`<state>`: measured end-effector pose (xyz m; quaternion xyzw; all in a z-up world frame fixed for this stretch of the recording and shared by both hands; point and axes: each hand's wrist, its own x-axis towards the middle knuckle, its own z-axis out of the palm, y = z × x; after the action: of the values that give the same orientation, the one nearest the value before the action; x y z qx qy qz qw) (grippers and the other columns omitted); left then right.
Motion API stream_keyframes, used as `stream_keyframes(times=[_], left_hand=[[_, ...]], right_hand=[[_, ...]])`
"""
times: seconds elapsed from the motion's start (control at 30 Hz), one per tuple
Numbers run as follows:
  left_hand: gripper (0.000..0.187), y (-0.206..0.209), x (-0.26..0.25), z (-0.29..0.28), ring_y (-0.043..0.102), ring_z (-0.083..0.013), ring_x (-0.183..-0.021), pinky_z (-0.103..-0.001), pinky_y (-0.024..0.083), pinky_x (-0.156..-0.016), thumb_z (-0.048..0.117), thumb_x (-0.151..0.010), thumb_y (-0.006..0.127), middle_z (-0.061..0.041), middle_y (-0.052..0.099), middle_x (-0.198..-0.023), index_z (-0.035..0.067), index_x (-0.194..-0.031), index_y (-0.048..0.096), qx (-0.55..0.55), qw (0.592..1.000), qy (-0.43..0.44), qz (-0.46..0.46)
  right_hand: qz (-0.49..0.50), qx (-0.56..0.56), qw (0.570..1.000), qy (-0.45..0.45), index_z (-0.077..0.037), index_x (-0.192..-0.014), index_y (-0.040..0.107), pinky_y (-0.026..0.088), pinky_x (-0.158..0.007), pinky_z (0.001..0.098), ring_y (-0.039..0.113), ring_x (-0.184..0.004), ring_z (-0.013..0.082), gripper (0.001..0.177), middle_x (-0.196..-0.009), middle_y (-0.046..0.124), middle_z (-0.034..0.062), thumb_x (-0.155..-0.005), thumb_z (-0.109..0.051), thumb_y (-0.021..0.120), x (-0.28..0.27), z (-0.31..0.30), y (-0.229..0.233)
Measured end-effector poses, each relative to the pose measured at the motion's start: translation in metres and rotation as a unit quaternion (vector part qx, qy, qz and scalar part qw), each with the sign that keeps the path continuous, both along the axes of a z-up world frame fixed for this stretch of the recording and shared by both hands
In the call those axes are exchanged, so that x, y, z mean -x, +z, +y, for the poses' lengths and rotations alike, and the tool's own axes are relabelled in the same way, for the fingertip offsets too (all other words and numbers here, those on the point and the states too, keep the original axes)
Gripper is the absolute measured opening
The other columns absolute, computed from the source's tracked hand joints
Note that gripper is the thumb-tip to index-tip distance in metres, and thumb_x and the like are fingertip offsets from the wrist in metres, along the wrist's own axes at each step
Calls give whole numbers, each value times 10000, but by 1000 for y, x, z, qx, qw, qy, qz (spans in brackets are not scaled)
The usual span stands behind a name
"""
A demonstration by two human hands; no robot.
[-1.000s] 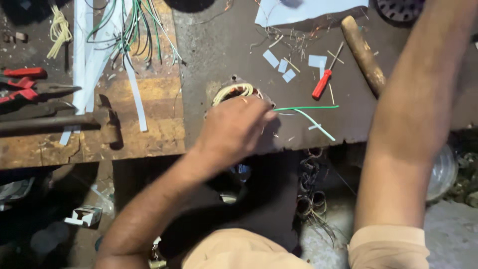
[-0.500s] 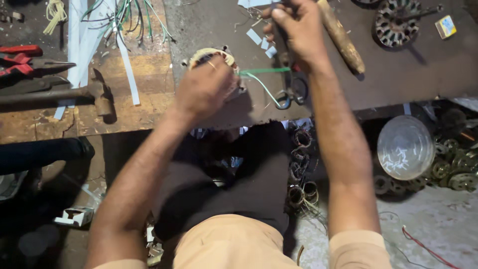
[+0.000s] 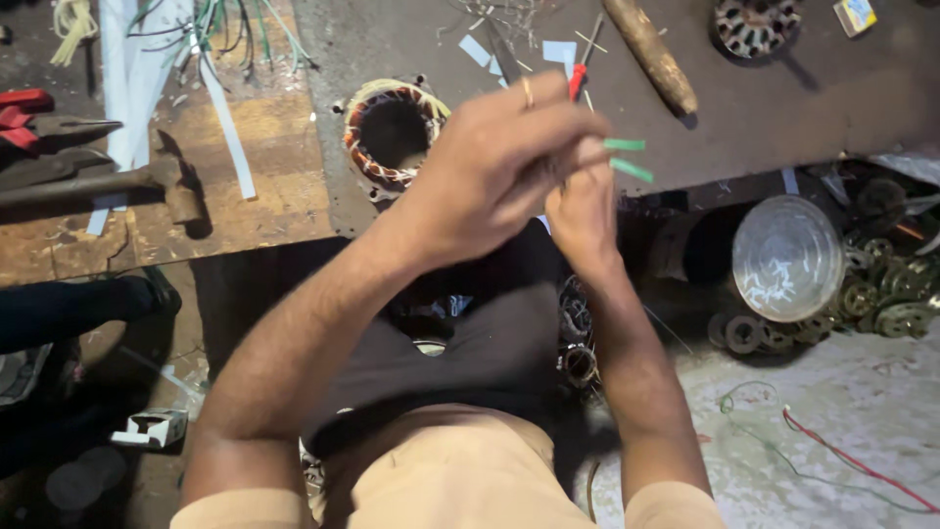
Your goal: The person is seated on the floor working on a circular electrical stator. They use a wooden mallet to tap the component, then use a screwdriver to adjust internal wires. Finally, they use scissors to trim the ends of the wires.
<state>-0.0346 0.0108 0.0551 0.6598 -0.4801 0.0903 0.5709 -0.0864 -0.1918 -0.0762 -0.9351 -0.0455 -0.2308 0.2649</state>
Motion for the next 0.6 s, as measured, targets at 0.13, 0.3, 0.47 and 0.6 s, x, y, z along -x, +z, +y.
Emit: stream_keyframes(times=[0.13, 0.3, 0.47, 0.6], left_hand=[[120, -1, -5, -6, 572, -191, -786, -301, 445, -717, 144, -1122, 668, -71, 551, -907, 36, -1173, 682, 13, 999, -14, 45], [190, -31, 13, 10, 537, -65, -729, -250, 430, -689, 159, -1087, 629, 7, 601, -838, 36, -1222, 681, 38, 964, -11, 263], [225, -66, 22, 20, 473, -4, -690, -199, 384, -618, 146, -1034, 659, 58, 562, -808, 16, -1218, 664, 81, 908, -45, 410], [193, -80, 23, 18, 484, -7, -714, -199, 371, -621, 122, -1006, 691, 60, 615, -870, -6, -1149, 674, 107, 889, -46, 442]], right_hand=[[97, 38, 994, -15, 6, -1232, 599, 490, -880, 534, 617, -1051, 477, 399, -1144, 657, 249, -854, -60, 707, 8, -11, 17], [312, -165, 930, -99, -21, -1118, 567, 568, -650, 352, 745, -674, 230, 423, -749, 726, 104, -795, -157, 803, 73, -25, 9], [342, -442, 822, -112, 27, -993, 701, 451, -543, 339, 576, -589, 159, 367, -705, 654, 48, -814, -235, 886, 119, -10, -37], [179, -351, 919, 24, -1, -1046, 672, 548, -777, 310, 635, -832, 139, 479, -921, 690, 40, -764, -282, 938, 132, 23, -18]])
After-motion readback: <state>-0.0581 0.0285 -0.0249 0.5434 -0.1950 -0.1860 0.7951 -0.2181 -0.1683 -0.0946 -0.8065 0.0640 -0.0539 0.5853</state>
